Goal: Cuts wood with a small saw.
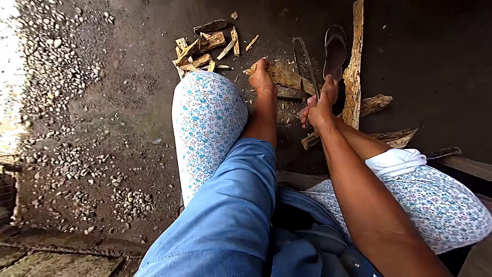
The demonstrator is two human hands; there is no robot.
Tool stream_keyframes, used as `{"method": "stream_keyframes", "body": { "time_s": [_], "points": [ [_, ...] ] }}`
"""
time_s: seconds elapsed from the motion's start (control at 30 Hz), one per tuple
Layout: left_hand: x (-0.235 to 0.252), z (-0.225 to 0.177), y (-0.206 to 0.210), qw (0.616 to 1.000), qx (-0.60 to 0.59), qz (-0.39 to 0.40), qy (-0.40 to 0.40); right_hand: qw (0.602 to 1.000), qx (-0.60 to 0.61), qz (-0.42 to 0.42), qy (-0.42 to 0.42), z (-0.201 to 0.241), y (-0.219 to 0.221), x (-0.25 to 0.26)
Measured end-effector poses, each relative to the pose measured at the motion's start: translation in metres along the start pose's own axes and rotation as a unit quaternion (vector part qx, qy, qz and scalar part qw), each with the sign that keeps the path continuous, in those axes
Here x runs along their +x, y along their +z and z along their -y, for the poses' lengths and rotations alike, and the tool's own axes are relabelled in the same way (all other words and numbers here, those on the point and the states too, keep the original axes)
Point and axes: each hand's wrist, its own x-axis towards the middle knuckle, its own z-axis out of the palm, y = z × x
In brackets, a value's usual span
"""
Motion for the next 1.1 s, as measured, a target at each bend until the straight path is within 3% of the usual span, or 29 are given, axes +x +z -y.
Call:
{"method": "stream_keyframes", "body": {
  "time_s": [0.13, 0.23, 0.3, 0.4, 0.5, 0.63, 0.77, 0.83, 0.9, 1.0, 1.1],
  "points": [
    [0.012, -0.003, -0.012, 0.999, 0.019, -0.03, -0.032, 0.998, -0.028, 0.033, 0.038, -0.021, -0.029, -0.093],
    [0.015, -0.001, -0.015, 0.999, 0.005, -0.025, -0.03, 0.998, -0.024, 0.023, 0.057, -0.033, -0.043, -0.129],
    [0.013, -0.002, -0.017, 1.0, 0.01, 0.0, -0.025, 0.997, -0.019, 0.019, 0.066, -0.028, -0.034, -0.114],
    [0.004, 0.001, -0.022, 0.999, 0.001, 0.031, -0.011, 0.998, -0.062, 0.004, 0.026, -0.016, -0.008, -0.038],
    [-0.005, -0.003, -0.017, 1.0, -0.001, 0.011, -0.012, 0.992, -0.128, -0.001, 0.018, 0.031, 0.011, 0.024],
    [-0.007, -0.003, -0.01, 0.999, 0.011, -0.031, -0.025, 0.997, -0.081, -0.004, -0.017, 0.015, 0.004, 0.006],
    [0.007, -0.002, -0.022, 0.999, -0.001, -0.038, -0.037, 0.997, -0.042, 0.044, 0.049, -0.021, -0.036, -0.09],
    [0.014, -0.001, -0.02, 0.999, -0.016, -0.023, -0.034, 0.996, -0.042, 0.033, 0.065, -0.021, -0.042, -0.108],
    [0.016, -0.002, -0.024, 0.999, -0.014, -0.006, -0.037, 0.996, -0.045, 0.025, 0.071, -0.015, -0.031, -0.092],
    [0.008, 0.001, -0.027, 0.999, -0.021, 0.021, -0.035, 0.996, -0.082, 0.008, 0.036, 0.002, -0.002, -0.019],
    [0.006, -0.008, -0.025, 0.999, -0.011, -0.001, -0.038, 0.993, -0.118, -0.005, 0.026, 0.032, 0.02, 0.019]
  ]
}}
